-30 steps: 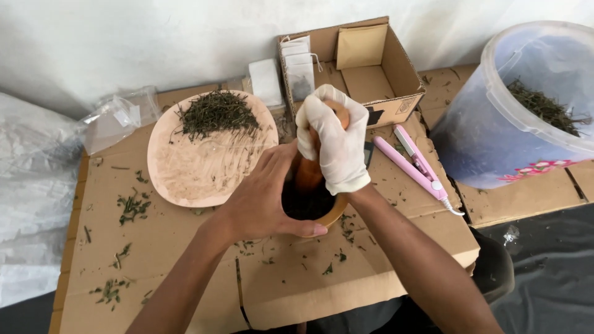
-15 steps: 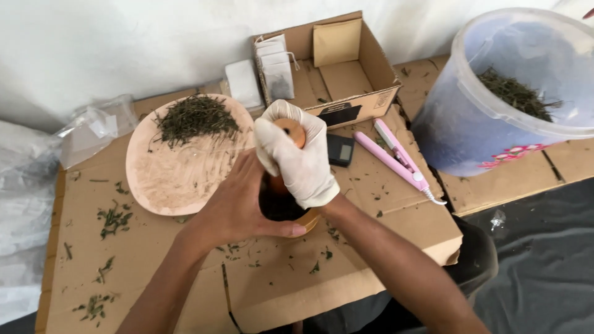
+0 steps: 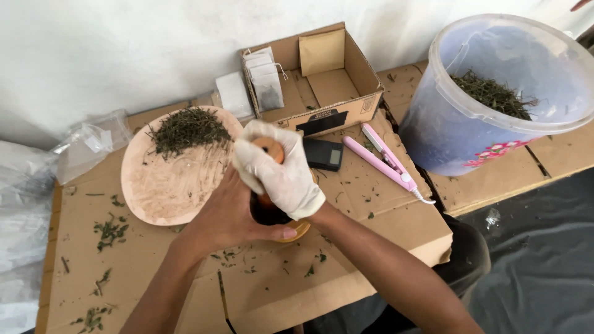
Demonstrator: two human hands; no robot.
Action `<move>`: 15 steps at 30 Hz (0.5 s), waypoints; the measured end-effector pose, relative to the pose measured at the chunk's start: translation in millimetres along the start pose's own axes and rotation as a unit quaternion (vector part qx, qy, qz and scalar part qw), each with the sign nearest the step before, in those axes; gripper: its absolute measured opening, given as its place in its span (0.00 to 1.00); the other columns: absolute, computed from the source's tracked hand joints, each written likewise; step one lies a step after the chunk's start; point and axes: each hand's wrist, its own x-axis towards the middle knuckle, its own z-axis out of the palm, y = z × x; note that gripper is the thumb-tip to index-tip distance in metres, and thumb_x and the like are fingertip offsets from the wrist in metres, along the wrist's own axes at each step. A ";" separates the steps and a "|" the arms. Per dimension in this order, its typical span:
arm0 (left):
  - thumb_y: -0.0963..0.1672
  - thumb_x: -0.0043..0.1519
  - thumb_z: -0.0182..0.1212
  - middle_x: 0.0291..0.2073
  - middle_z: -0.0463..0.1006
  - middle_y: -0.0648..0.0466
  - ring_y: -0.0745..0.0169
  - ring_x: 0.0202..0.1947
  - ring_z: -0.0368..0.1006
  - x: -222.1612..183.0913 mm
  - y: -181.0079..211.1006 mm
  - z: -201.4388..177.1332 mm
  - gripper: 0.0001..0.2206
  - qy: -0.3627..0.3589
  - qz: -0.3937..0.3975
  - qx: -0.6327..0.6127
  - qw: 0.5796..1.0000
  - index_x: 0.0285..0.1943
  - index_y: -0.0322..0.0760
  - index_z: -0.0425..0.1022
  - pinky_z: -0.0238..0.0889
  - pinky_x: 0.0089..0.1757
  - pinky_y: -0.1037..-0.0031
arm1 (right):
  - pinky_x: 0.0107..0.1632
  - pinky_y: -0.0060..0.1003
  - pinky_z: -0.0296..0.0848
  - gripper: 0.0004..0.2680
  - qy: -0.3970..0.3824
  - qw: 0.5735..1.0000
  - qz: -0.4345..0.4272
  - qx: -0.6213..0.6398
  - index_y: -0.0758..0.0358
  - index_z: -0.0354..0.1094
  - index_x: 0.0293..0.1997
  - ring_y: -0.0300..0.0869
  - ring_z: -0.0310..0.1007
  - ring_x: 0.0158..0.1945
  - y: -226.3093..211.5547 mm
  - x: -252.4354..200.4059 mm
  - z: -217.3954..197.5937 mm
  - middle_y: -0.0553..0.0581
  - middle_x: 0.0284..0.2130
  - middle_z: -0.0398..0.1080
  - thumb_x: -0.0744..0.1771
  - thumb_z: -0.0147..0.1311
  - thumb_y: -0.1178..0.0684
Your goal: Grinding dried tea leaves using a wooden mortar and pestle on a cardboard-covered workspace.
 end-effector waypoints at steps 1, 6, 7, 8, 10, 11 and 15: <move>0.69 0.45 0.77 0.79 0.58 0.33 0.27 0.81 0.43 4.4 1.7 -1.0 0.66 0.003 0.000 0.004 1.000 0.84 0.26 0.52 0.33 0.73 0.37 | 0.24 0.25 0.63 0.07 -0.003 1.000 -0.004 0.002 0.64 0.72 0.32 0.34 0.62 0.15 -7.5 1.6 -0.3 0.57 0.13 0.64 0.70 0.57 0.58; 0.69 0.46 0.74 0.77 0.59 0.37 0.31 0.80 0.47 0.6 4.7 -2.5 0.63 0.022 0.014 -0.016 1.000 0.85 0.35 0.54 0.42 0.72 0.37 | 0.22 0.26 0.59 0.12 0.030 0.997 -0.014 -0.068 0.63 0.70 0.29 0.34 0.60 0.14 -56.2 3.6 0.0 0.54 0.11 0.60 0.72 0.49 0.53; 0.69 0.46 0.74 0.77 0.59 0.37 0.31 0.80 0.47 -3.0 5.1 -3.7 0.63 0.029 0.006 -0.016 0.999 0.85 0.35 0.54 0.42 0.72 0.37 | 0.22 0.26 0.59 0.12 0.021 0.998 -0.009 -0.065 0.63 0.70 0.29 0.34 0.60 0.14 -55.2 5.6 0.1 0.54 0.11 0.60 0.72 0.49 0.53; 0.70 0.45 0.72 0.80 0.56 0.39 0.32 0.81 0.46 -4.8 6.3 -4.4 0.65 0.030 0.006 -0.026 0.999 0.87 0.36 0.50 0.42 0.72 0.39 | 0.23 0.26 0.58 0.11 0.014 0.992 -0.037 -0.116 0.64 0.69 0.28 0.34 0.59 0.14 -55.0 6.8 -1.3 0.54 0.11 0.59 0.71 0.52 0.55; 0.71 0.44 0.70 0.82 0.53 0.42 0.34 0.81 0.44 -6.8 6.5 -3.9 0.68 0.037 0.005 -0.033 0.999 0.89 0.38 0.46 0.43 0.73 0.41 | 0.23 0.25 0.56 0.11 0.001 0.984 -0.067 -0.165 0.65 0.69 0.28 0.35 0.58 0.14 -37.7 8.0 -5.1 0.55 0.10 0.58 0.71 0.55 0.57; 0.70 0.44 0.72 0.80 0.56 0.41 0.35 0.81 0.45 -7.5 5.1 -3.0 0.65 0.038 0.010 -0.035 0.999 0.87 0.37 0.49 0.45 0.72 0.41 | 0.22 0.25 0.55 0.12 0.025 0.984 -0.068 -0.160 0.64 0.67 0.26 0.35 0.56 0.13 -20.2 7.9 -7.1 0.55 0.09 0.57 0.71 0.55 0.56; 0.69 0.45 0.73 0.79 0.59 0.42 0.36 0.80 0.48 -10.8 3.6 -1.1 0.64 0.055 0.021 -0.030 0.998 0.86 0.36 0.51 0.51 0.71 0.41 | 0.17 0.30 0.52 0.10 0.146 0.989 0.011 -0.038 0.66 0.66 0.22 0.38 0.55 0.11 0.3 11.7 -2.2 0.59 0.09 0.53 0.66 0.52 0.56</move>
